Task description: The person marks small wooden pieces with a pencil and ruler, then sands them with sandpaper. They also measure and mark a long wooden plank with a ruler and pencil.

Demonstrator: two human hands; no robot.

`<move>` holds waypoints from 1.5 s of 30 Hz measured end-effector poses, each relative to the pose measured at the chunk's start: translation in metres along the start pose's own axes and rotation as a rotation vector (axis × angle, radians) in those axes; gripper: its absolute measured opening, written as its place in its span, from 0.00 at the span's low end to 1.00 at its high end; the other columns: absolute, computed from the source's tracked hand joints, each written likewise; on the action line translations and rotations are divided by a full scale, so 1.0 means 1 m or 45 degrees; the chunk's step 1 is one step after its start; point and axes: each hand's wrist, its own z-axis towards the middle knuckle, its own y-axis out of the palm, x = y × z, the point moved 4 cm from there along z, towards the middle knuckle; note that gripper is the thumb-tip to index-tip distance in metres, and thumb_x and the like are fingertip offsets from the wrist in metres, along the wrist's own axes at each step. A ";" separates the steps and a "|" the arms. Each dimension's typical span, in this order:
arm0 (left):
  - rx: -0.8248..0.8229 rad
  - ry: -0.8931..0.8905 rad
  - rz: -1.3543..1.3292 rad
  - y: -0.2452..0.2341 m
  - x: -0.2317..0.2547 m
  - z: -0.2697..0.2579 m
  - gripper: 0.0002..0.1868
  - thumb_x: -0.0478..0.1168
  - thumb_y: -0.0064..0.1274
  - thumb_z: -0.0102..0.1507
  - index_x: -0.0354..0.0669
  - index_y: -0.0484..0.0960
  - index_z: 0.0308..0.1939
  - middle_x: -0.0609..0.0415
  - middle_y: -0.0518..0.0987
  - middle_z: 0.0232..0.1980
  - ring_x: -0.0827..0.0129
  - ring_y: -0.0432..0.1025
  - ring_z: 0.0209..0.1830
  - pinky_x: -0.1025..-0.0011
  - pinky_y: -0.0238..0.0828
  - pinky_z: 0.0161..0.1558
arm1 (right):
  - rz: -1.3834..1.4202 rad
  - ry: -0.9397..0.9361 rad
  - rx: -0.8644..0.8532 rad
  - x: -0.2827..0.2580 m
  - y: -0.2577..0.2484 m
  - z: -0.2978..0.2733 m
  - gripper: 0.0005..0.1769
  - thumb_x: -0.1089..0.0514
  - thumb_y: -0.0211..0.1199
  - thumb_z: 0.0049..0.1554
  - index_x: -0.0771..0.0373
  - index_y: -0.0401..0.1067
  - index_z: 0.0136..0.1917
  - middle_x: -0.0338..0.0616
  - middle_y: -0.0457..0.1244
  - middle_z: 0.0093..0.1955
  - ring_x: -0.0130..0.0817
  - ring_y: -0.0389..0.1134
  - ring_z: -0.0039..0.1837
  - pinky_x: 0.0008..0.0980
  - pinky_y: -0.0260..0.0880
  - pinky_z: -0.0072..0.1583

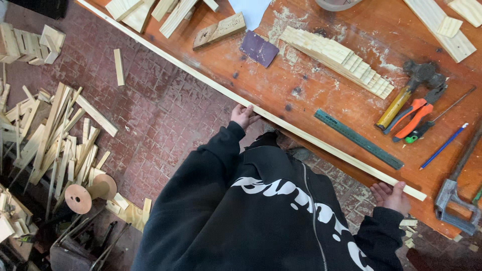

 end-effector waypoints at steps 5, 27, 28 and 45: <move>0.002 -0.255 0.268 -0.003 0.020 0.019 0.16 0.40 0.51 0.69 0.36 0.64 0.55 0.28 0.80 0.50 0.42 0.82 0.45 0.50 0.86 0.45 | -0.067 0.024 -0.053 0.013 -0.004 0.024 0.27 0.35 0.57 0.75 0.61 0.64 0.50 0.53 0.64 0.34 0.44 0.75 0.41 0.49 0.84 0.45; -0.985 1.868 2.047 0.186 -0.051 -0.102 0.14 0.53 0.61 0.63 0.56 0.83 0.49 0.59 0.76 0.46 0.59 0.69 0.46 0.60 0.60 0.49 | -1.541 -1.342 -0.115 -0.072 0.106 0.007 0.21 0.45 0.78 0.49 0.46 0.79 0.55 0.30 0.63 0.55 0.39 0.63 0.60 0.41 0.64 0.61; -1.003 1.840 2.124 0.183 -0.058 -0.093 0.11 0.49 0.61 0.62 0.57 0.84 0.47 0.60 0.76 0.45 0.59 0.69 0.46 0.59 0.61 0.46 | -1.682 -1.264 -0.132 -0.070 0.109 0.010 0.21 0.46 0.77 0.49 0.44 0.78 0.56 0.29 0.60 0.55 0.39 0.59 0.62 0.43 0.62 0.60; -0.823 1.917 2.267 0.179 -0.042 -0.103 0.10 0.47 0.54 0.65 0.60 0.81 0.51 0.60 0.75 0.47 0.62 0.69 0.48 0.61 0.59 0.51 | -1.888 -1.070 -0.468 -0.068 0.128 0.043 0.22 0.49 0.74 0.53 0.47 0.66 0.55 0.40 0.59 0.53 0.46 0.60 0.61 0.48 0.58 0.59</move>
